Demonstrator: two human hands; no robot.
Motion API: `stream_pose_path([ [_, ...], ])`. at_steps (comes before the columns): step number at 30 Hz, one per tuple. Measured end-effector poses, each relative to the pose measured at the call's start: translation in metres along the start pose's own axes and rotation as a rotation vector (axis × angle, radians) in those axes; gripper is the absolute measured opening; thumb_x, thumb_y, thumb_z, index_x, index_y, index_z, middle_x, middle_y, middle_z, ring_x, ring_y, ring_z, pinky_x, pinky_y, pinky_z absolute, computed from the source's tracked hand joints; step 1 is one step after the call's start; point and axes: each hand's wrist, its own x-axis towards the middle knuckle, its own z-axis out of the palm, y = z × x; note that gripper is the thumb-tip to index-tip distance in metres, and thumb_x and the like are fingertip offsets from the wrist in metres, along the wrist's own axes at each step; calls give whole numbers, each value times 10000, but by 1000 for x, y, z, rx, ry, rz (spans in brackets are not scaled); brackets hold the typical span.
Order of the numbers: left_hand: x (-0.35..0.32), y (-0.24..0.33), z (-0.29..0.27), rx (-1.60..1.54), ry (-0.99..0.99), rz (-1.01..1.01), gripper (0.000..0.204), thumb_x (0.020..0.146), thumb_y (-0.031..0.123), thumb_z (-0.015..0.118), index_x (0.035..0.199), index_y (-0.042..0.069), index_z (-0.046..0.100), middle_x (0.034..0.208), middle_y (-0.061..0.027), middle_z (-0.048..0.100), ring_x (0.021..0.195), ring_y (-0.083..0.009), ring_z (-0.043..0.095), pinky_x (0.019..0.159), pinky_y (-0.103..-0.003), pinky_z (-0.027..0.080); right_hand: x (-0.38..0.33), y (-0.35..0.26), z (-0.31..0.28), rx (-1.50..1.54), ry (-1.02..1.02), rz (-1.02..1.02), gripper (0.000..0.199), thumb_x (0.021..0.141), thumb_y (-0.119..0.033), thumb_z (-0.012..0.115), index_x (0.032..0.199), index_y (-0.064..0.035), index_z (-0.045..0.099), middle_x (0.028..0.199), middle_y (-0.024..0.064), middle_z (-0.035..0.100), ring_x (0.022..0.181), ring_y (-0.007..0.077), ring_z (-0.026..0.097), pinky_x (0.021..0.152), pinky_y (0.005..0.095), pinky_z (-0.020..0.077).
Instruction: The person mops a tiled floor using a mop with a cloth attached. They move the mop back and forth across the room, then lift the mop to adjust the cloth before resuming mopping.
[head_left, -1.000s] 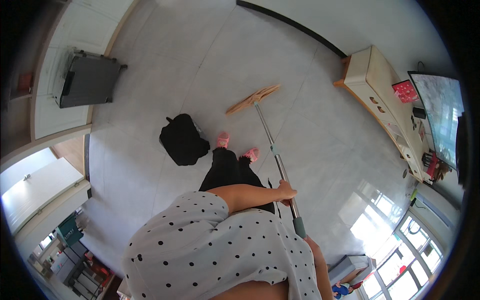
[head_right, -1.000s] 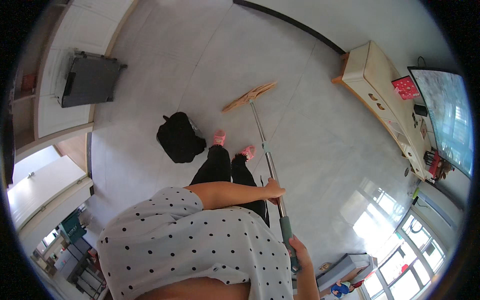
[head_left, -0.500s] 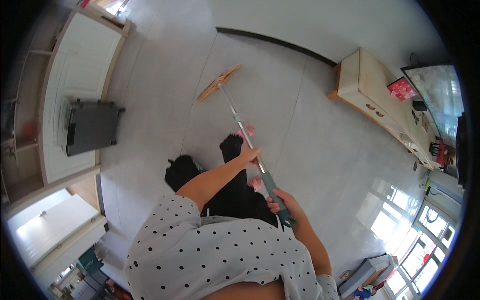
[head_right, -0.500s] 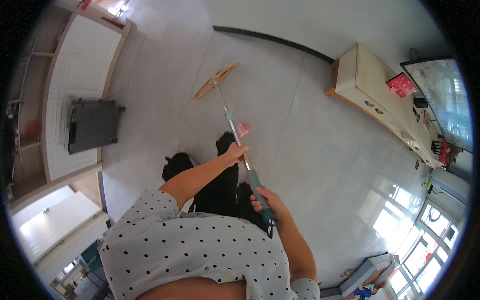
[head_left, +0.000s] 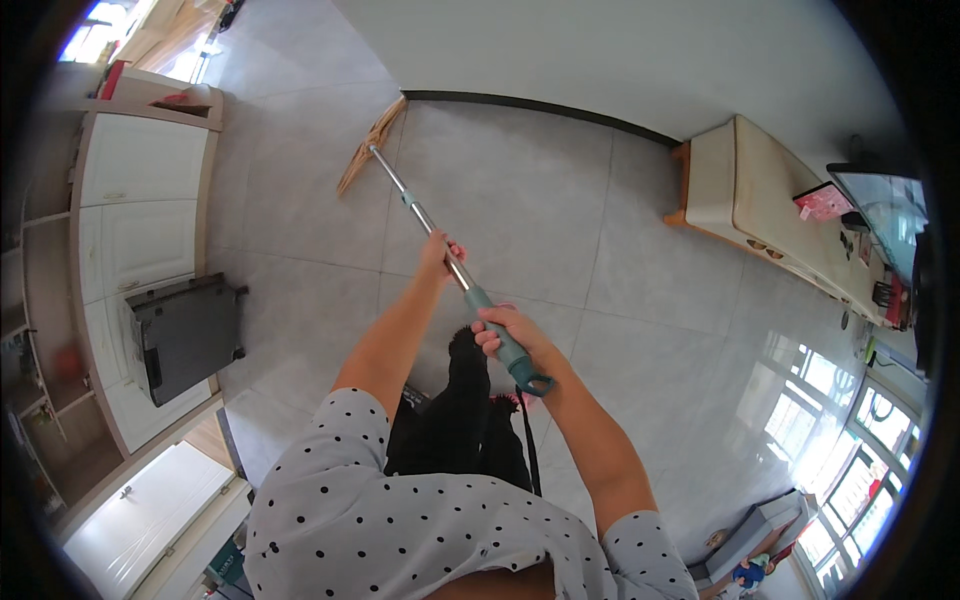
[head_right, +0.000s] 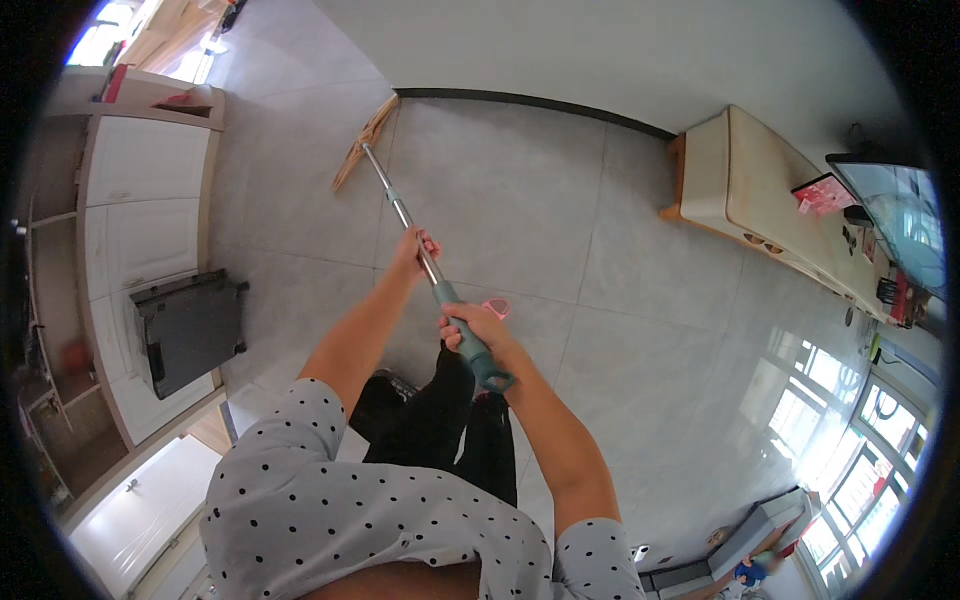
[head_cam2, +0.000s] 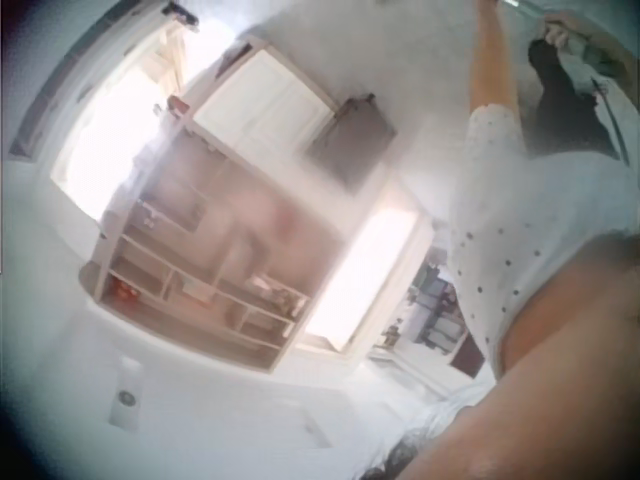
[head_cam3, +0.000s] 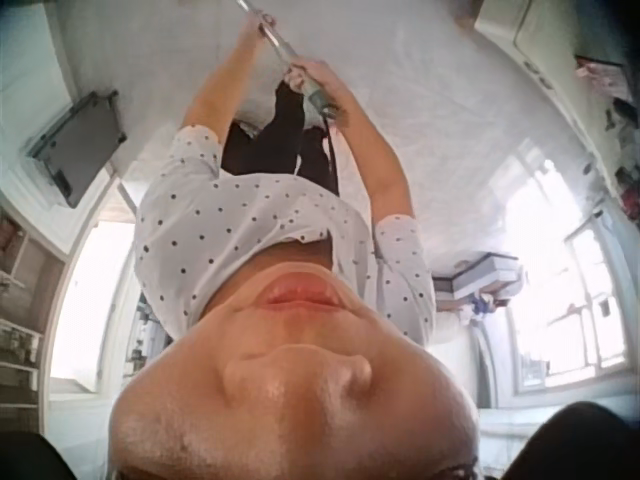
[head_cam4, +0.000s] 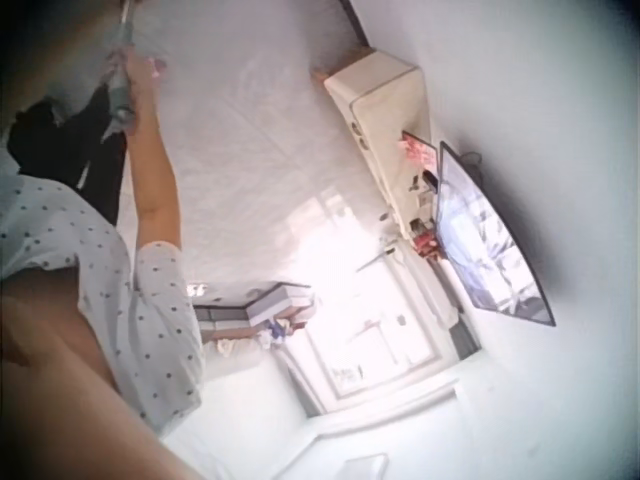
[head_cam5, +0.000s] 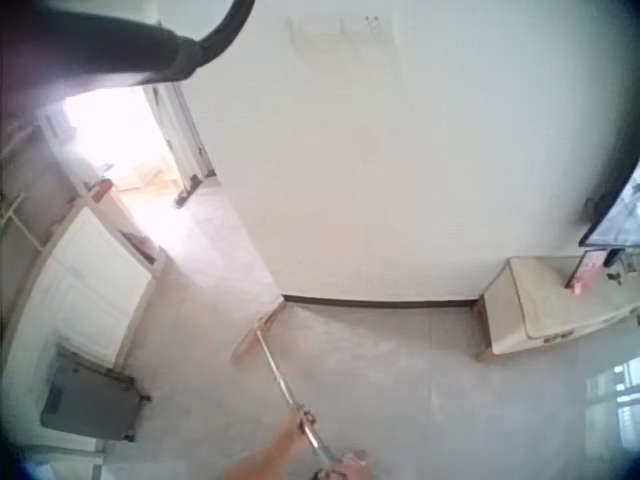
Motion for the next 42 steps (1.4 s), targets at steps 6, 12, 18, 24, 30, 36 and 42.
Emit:
stream_pose_path([
  [6, -35, -29, 28, 229, 127, -81, 173, 841, 224, 418, 805, 68, 351, 584, -45, 353, 455, -148, 380, 444, -329, 429, -35, 1, -25, 59, -42, 65, 177, 836, -82, 498, 948, -29, 373, 711, 65, 450, 516, 78, 415, 387, 186, 354],
  [12, -44, -59, 20, 257, 130, -55, 204, 852, 250, 414, 789, 64, 363, 569, -47, 359, 444, -151, 383, 430, -324, 418, -44, 10, -47, -142, -46, -52, 242, 846, -99, 471, 1032, -25, 335, 747, 73, 440, 515, 72, 399, 382, 177, 338],
  [18, -18, -69, 43, 444, 124, 4, 241, 869, 252, 398, 766, 37, 363, 576, -67, 363, 469, -168, 405, 437, -339, 426, -43, -10, -82, 125, -133, -106, 247, 837, -82, 470, 1025, -10, 328, 796, 94, 439, 536, 60, 393, 392, 157, 356],
  [24, -51, -141, 73, 599, 108, -45, 251, 872, 246, 383, 781, 14, 353, 623, -90, 390, 505, -202, 433, 464, -375, 449, -92, 3, -137, 319, -219, -160, 239, 845, -83, 460, 1016, -12, 308, 794, 103, 406, 546, 73, 382, 387, 164, 364],
  [30, -79, -208, 96, 755, 112, -121, 286, 879, 274, 356, 798, 0, 371, 637, -94, 410, 503, -200, 446, 462, -373, 461, -146, 27, -169, 553, -282, -297, 231, 851, -83, 445, 985, 23, 289, 805, 107, 378, 531, 71, 371, 368, 168, 357],
  [36, -100, -260, 113, 905, 55, -128, 293, 870, 282, 382, 797, -2, 376, 641, -92, 422, 487, -193, 442, 447, -368, 452, -176, 53, -195, 870, -325, -305, 136, 835, -79, 479, 896, 17, 405, 731, 103, 470, 500, 78, 399, 362, 176, 349],
  [42, -91, -271, 89, 968, 20, -109, 297, 863, 287, 403, 835, -7, 379, 603, -86, 433, 450, -181, 447, 411, -364, 448, -162, 86, -201, 707, -85, -442, 148, 827, -86, 492, 918, -8, 406, 755, 78, 450, 516, 75, 387, 369, 166, 333],
])
